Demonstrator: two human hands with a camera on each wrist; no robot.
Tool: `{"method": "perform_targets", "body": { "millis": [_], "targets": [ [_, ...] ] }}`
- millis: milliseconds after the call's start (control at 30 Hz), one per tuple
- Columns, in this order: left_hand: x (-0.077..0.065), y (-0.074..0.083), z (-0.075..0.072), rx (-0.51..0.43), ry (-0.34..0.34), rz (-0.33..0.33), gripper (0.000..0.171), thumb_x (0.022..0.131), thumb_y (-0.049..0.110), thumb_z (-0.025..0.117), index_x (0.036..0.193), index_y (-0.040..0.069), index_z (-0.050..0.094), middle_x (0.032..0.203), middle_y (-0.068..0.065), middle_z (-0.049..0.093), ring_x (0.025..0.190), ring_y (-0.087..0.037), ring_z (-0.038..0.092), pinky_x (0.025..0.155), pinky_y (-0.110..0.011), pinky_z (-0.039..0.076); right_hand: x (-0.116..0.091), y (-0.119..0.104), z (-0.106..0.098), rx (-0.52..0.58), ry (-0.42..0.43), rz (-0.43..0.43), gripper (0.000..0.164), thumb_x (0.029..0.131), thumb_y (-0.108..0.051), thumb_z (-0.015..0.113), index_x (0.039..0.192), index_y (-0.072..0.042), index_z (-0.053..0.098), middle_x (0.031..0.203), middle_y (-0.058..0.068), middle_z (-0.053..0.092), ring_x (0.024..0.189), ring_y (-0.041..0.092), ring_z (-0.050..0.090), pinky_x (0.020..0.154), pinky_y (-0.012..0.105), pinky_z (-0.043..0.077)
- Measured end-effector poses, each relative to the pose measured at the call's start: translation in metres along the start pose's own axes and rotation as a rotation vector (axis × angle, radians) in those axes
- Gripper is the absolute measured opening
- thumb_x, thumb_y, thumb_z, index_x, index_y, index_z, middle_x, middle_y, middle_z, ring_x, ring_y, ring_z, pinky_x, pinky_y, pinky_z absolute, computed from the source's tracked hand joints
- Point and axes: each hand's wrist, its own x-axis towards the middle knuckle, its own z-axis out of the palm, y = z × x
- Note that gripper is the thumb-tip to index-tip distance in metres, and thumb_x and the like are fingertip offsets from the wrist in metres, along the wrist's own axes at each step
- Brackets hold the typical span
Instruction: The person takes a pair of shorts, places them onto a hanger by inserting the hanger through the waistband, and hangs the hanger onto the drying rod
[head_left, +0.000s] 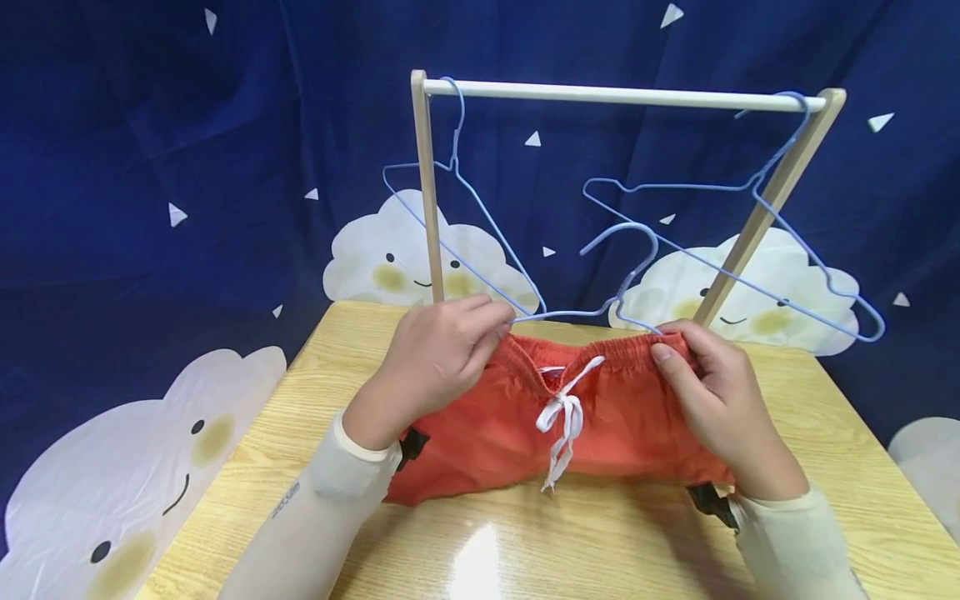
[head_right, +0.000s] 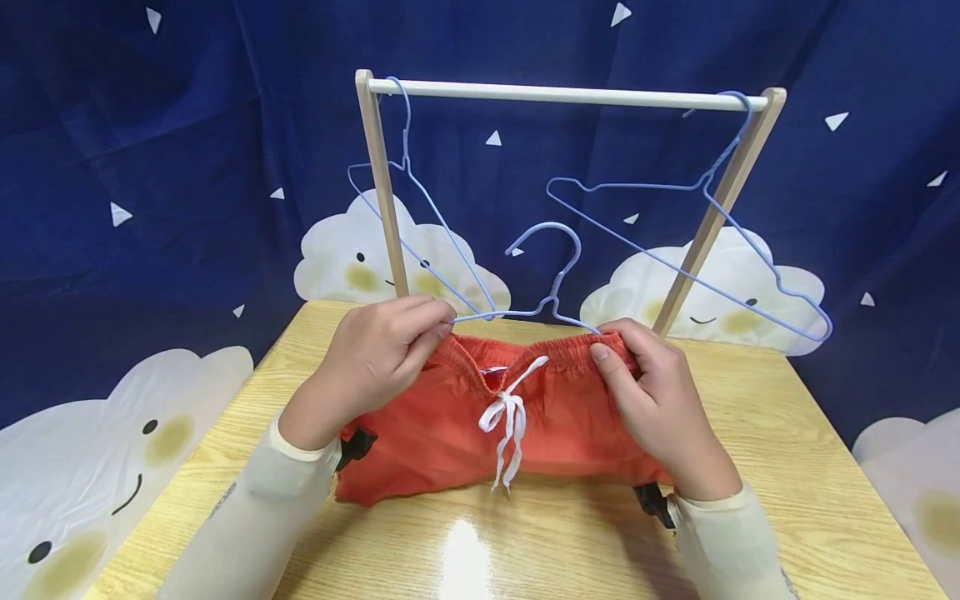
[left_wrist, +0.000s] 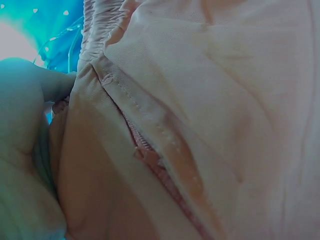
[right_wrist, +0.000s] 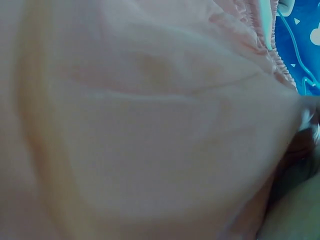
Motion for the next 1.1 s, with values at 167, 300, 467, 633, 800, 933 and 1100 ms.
{"method": "perform_targets", "body": {
  "millis": [167,300,467,633,800,933,1100],
  "targets": [
    [-0.001,-0.002,-0.003,-0.002,0.015,-0.018,0.016,0.111,0.021,0.057,0.099,0.022,0.068,0.074,0.009,0.05,0.062,-0.008,0.045,0.047,-0.028,0.036,0.0,0.001,-0.002,-0.04,0.019,-0.019,0.015,0.1,0.004,0.071,0.11,-0.006,0.076,0.088,-0.005,0.062,0.076,0.006,0.054,0.068,0.017,0.043],
    [-0.002,-0.004,-0.007,-0.004,0.02,-0.048,0.015,0.112,0.022,0.057,0.104,0.022,0.071,0.079,0.01,0.056,0.064,-0.009,0.05,0.05,-0.029,0.04,0.0,0.004,-0.003,-0.081,0.022,-0.029,0.012,0.1,0.002,0.072,0.107,-0.007,0.075,0.085,-0.005,0.061,0.072,0.004,0.053,0.063,0.018,0.042],
    [-0.002,-0.006,-0.011,0.003,0.034,-0.068,0.015,0.111,0.023,0.058,0.105,0.022,0.071,0.084,0.01,0.061,0.065,-0.009,0.052,0.052,-0.03,0.042,0.0,0.006,-0.004,-0.137,0.037,-0.031,0.009,0.1,-0.003,0.073,0.097,-0.01,0.071,0.078,-0.005,0.056,0.067,0.005,0.048,0.059,0.02,0.039],
    [-0.002,-0.008,-0.014,0.011,0.052,-0.07,0.015,0.111,0.023,0.057,0.103,0.022,0.07,0.084,0.01,0.061,0.065,-0.01,0.051,0.052,-0.03,0.04,0.0,0.008,-0.006,-0.212,0.072,-0.053,0.014,0.1,-0.007,0.075,0.089,-0.012,0.067,0.071,-0.005,0.05,0.065,0.003,0.043,0.058,0.021,0.034],
    [-0.003,-0.01,-0.018,0.007,0.066,-0.083,0.015,0.111,0.023,0.058,0.104,0.022,0.07,0.083,0.009,0.061,0.066,-0.01,0.052,0.052,-0.031,0.041,0.0,0.01,-0.008,-0.253,0.098,-0.054,0.017,0.098,-0.011,0.078,0.086,-0.011,0.066,0.069,-0.004,0.049,0.063,0.002,0.04,0.057,0.021,0.031],
    [-0.003,-0.011,-0.021,-0.004,0.071,-0.095,0.014,0.111,0.023,0.058,0.104,0.021,0.071,0.086,0.008,0.064,0.067,-0.01,0.055,0.052,-0.031,0.042,0.0,0.009,-0.01,-0.258,0.101,-0.048,0.021,0.099,-0.012,0.078,0.083,-0.012,0.063,0.067,-0.004,0.047,0.062,0.003,0.039,0.055,0.022,0.03],
    [-0.003,-0.012,-0.024,-0.015,0.067,-0.114,0.015,0.111,0.023,0.059,0.108,0.021,0.073,0.094,0.007,0.07,0.071,-0.012,0.06,0.054,-0.031,0.046,0.0,0.009,-0.011,-0.262,0.094,-0.042,0.025,0.099,-0.014,0.079,0.08,-0.014,0.062,0.065,-0.004,0.045,0.059,0.003,0.038,0.053,0.023,0.03]
  ]
}}
